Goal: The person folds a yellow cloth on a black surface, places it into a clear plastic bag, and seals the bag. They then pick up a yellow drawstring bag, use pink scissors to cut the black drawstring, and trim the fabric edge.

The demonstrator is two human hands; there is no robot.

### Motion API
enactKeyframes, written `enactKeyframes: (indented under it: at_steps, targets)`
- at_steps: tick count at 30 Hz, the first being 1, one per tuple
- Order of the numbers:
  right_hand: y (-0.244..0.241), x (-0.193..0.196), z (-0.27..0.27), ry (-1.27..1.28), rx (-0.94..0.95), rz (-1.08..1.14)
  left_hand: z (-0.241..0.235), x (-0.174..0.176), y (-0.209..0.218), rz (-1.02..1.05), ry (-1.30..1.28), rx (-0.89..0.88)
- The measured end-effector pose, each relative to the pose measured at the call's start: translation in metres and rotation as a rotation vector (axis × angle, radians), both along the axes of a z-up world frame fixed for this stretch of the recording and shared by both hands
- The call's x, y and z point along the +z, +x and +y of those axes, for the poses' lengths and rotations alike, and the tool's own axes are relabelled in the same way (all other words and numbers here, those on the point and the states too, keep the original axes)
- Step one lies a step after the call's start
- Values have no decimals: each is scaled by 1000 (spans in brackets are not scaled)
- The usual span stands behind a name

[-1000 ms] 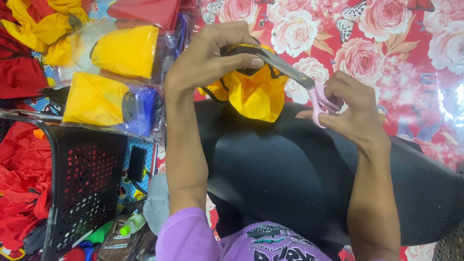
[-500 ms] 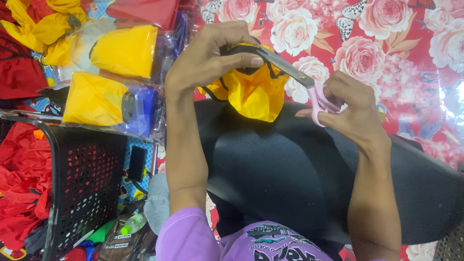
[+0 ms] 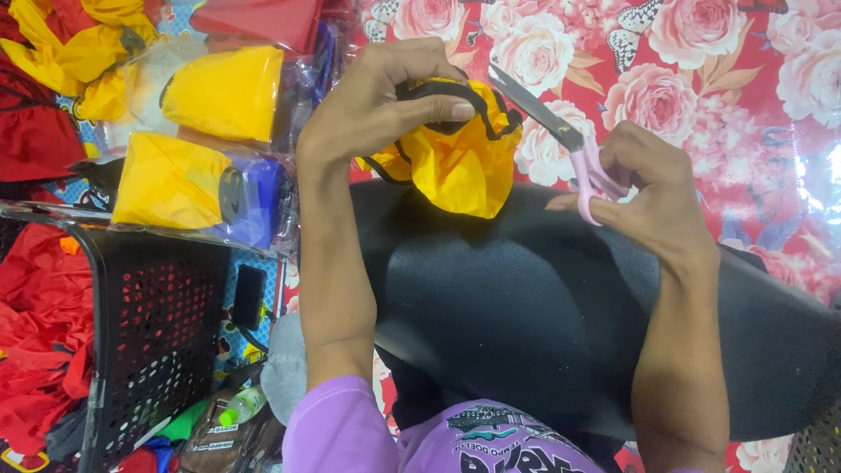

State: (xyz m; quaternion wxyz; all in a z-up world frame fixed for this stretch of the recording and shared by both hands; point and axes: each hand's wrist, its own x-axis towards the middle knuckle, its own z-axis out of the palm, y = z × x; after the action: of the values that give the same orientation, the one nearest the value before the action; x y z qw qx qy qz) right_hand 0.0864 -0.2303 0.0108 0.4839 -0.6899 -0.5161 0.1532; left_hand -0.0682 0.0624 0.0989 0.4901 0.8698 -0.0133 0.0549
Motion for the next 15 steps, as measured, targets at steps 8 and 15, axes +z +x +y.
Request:
enactKeyframes:
  at_steps: [8,15]
  targets:
    - [1,2,-1,-60,63,10,0,-3,0,-16,139,-1]
    - [0,4,1,-63,55,10,1,-6,2,-1,187,-23]
